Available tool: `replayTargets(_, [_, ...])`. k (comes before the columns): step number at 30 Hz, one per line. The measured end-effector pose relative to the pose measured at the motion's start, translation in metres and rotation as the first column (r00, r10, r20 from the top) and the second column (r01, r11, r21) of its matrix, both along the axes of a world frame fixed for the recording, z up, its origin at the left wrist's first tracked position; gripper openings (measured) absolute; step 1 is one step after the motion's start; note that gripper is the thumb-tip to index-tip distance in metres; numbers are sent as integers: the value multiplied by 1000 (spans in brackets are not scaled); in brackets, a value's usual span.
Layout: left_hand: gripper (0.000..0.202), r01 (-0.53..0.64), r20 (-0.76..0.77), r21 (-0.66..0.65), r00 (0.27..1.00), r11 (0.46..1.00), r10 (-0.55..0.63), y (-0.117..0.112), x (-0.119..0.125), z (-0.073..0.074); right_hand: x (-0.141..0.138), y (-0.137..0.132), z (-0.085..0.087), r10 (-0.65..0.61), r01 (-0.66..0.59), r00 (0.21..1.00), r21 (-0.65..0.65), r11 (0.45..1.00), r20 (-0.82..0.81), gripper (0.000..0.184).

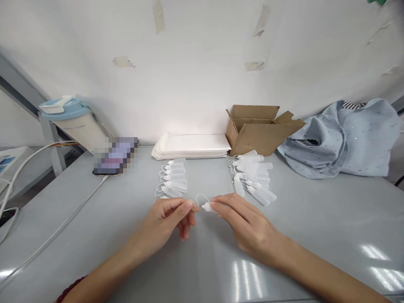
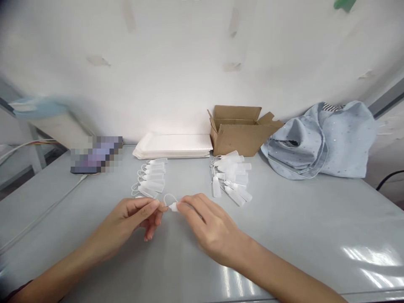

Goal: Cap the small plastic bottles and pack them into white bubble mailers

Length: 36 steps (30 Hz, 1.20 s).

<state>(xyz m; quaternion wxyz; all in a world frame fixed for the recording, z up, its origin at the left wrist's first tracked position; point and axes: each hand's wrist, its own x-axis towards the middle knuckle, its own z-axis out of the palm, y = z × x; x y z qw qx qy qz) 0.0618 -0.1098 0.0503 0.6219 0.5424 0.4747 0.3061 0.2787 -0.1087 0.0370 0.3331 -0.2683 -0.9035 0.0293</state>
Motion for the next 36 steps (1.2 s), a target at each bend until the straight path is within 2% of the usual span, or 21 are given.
replayTargets(5, [28,19,-51,18,999,1000,-18,-1,0,4,-2,-1,0,-12,13,1000,45,999,-21,29])
replayTargets(9, [30,4,-89,56,996,998,1,-1,-3,5,-1,0,0,-123,124,992,-101,987,22,21])
replayTargets(11, [31,-20,-72,37,997,999,22,0,-5,4,0,2,0,-154,161,986,-122,979,66,22])
replayTargets(15, [35,-44,-72,6,996,999,44,2,-5,0,2,4,-1,-155,158,986,-73,985,54,21])
replayTargets(20, [31,7,-50,36,999,999,-5,-2,0,2,-1,0,-4,-135,136,987,-6,991,88,21])
replayTargets(28, [33,107,-65,35,992,994,-104,-8,-2,1,-3,-6,-3,-114,87,983,181,980,143,16])
replayTargets(32, [33,130,-80,26,989,991,-128,-6,-3,-1,-5,-6,-5,-122,94,983,193,977,135,18])
replayTargets(36, [32,135,-139,55,982,989,-127,-4,-6,9,-8,-7,-4,-109,90,988,173,981,106,21])
